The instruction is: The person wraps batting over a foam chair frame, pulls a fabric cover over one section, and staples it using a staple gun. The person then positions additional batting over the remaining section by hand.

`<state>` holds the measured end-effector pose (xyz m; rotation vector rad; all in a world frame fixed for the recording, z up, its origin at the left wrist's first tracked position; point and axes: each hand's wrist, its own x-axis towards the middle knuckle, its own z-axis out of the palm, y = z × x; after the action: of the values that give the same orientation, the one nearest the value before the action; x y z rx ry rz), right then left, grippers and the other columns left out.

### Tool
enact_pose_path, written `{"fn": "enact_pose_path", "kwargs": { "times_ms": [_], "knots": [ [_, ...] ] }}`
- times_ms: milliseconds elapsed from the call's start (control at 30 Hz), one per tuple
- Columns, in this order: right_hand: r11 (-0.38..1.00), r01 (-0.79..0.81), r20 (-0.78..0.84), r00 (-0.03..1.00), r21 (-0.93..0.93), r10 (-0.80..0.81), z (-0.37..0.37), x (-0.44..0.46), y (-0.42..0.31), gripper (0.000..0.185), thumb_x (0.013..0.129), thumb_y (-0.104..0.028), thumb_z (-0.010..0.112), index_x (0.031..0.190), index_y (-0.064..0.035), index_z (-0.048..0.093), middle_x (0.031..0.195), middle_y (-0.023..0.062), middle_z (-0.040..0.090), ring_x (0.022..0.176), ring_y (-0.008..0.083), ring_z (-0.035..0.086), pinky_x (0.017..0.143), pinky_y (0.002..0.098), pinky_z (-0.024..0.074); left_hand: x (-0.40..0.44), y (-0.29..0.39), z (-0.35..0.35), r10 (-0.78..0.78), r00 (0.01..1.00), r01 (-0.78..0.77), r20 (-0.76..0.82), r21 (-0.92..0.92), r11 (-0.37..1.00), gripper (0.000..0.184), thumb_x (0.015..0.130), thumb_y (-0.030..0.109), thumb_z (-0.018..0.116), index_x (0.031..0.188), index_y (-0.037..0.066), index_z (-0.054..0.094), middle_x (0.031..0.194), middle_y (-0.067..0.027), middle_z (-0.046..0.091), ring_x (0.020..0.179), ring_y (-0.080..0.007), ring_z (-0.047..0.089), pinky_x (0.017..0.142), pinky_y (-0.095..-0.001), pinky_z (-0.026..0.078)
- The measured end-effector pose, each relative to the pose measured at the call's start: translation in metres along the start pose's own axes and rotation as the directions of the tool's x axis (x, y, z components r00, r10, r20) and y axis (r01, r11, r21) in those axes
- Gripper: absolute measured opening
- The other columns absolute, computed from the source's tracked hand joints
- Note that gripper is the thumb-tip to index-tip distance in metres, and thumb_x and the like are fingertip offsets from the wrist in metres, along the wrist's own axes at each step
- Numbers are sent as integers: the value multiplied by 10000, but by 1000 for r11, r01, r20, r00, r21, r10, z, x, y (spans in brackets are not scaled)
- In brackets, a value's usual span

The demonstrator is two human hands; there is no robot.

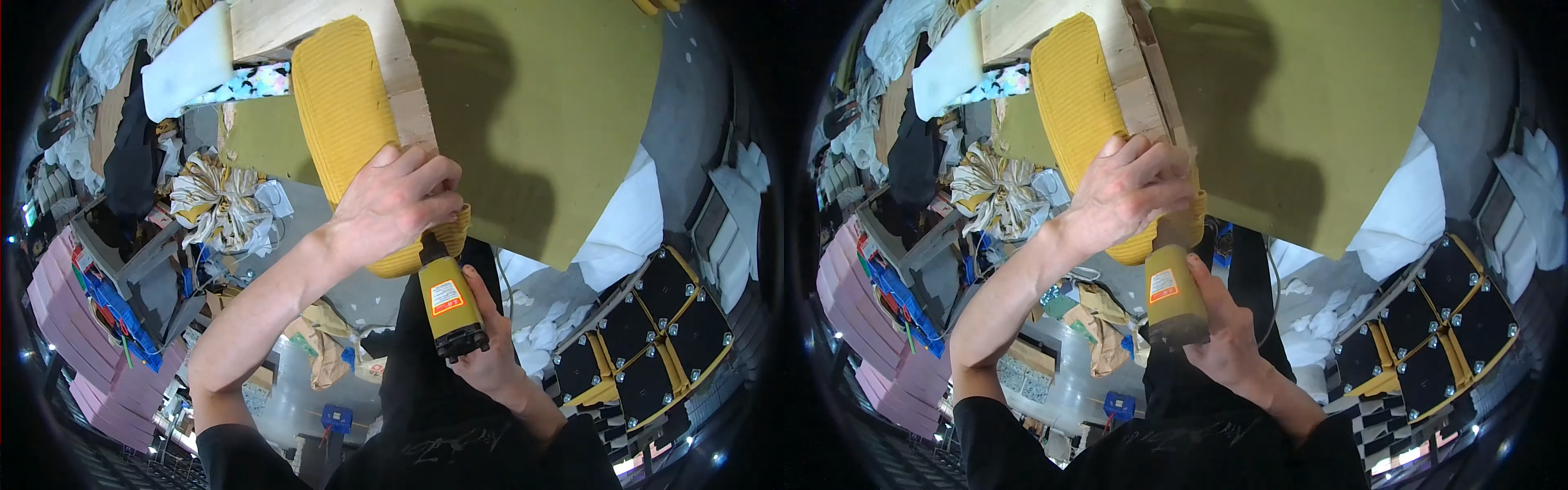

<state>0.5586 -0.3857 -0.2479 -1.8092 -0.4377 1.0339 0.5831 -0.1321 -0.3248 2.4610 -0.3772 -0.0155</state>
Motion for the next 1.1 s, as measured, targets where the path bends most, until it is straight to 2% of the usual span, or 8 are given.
{"fn": "enact_pose_path", "kwargs": {
  "times_ms": [367, 433, 533, 600, 667, 700, 967, 1100],
  "knots": [
    [959, 161, -119, 974, -233, -193, -58, -14, 23, 891, 817, -9, 784, 1601, -46, 363, 1402, 244, 606, 1187, 382, 673, 1005, 417, 532, -1, 16, -20, -153, 977, 128, -149, -164, 978, 161, 836, 165, 785, 994, 144, 769, 1091, -13, 656, 1018, -210, 630, 819, -343, 466],
    [981, -74, -226, 973, -177, 33, -79, -5, 48, 890, 840, -9, 769, 1622, -114, 356, 1334, 262, 644, 1143, 410, 684, 973, 444, 540, -8, 26, -32, -485, 833, 260, -268, -585, 768, 133, 925, 119, 753, 1058, 108, 756, 1123, -40, 688, 965, -209, 653, 821, -334, 510],
    [894, -394, -285, 901, -214, 329, -115, 35, 107, 899, 870, 28, 717, 1645, -222, 337, 1276, 303, 669, 1171, 470, 659, 939, 482, 546, -42, 8, -54, -709, 599, 497, -374, -520, 694, 169, 965, 84, 723, 1132, 73, 740, 1109, -67, 703, 908, -179, 648, 828, -316, 536],
    [828, -260, -372, 926, -496, 68, -133, 54, 175, 875, 883, -5, 742, 1633, -255, 365, 1296, 267, 679, 1138, 454, 674, 918, 519, 537, -81, -27, -49, -810, 460, 553, -364, -596, 582, 186, 957, 72, 724, 1142, 64, 743, 1103, -73, 710, 903, -164, 648, 839, -310, 536],
    [654, -492, -387, 867, -575, 312, -148, 78, 225, 858, 902, -28, 675, 1642, -297, 334, 1259, 209, 686, 1114, 460, 670, 926, 536, 544, -118, -65, -74, -871, 300, 621, -389, -614, 488, 203, 950, 77, 715, 1146, 45, 754, 1077, -83, 726, 885, -154, 650, 843, -309, 537],
    [656, -417, -383, 901, -629, 204, -150, 82, 251, 866, 907, 1, 628, 1646, -327, 317, 1221, 203, 665, 1069, 470, 674, 896, 554, 544, -133, -77, -86, -844, 285, 671, -454, -535, 514, 208, 950, 96, 706, 1141, 35, 761, 1055, -86, 735, 871, -158, 653, 836, -313, 537],
    [497, -493, -454, 867, -714, 207, -95, 102, 333, 1003, 834, 118, 597, 1690, -94, 120, 1512, 266, 442, 1366, 429, 501, 1139, 473, 432, -230, -208, -136, -942, 143, 868, -303, -419, 267, 341, 949, 203, 608, 1193, 14, 754, 1042, -186, 779, 993, -254, 732, 912, -362, 544],
    [670, -303, -281, 949, -678, 144, -22, 84, 280, 1042, 820, 48, 684, 1680, -50, 106, 1612, 252, 356, 1444, 436, 423, 1205, 454, 370, -247, -289, -140, -935, 156, 891, -320, -363, 273, 442, 1009, 310, 556, 1286, -1, 704, 1208, -233, 737, 1195, -309, 685, 1034, -381, 502]
  ]
}}
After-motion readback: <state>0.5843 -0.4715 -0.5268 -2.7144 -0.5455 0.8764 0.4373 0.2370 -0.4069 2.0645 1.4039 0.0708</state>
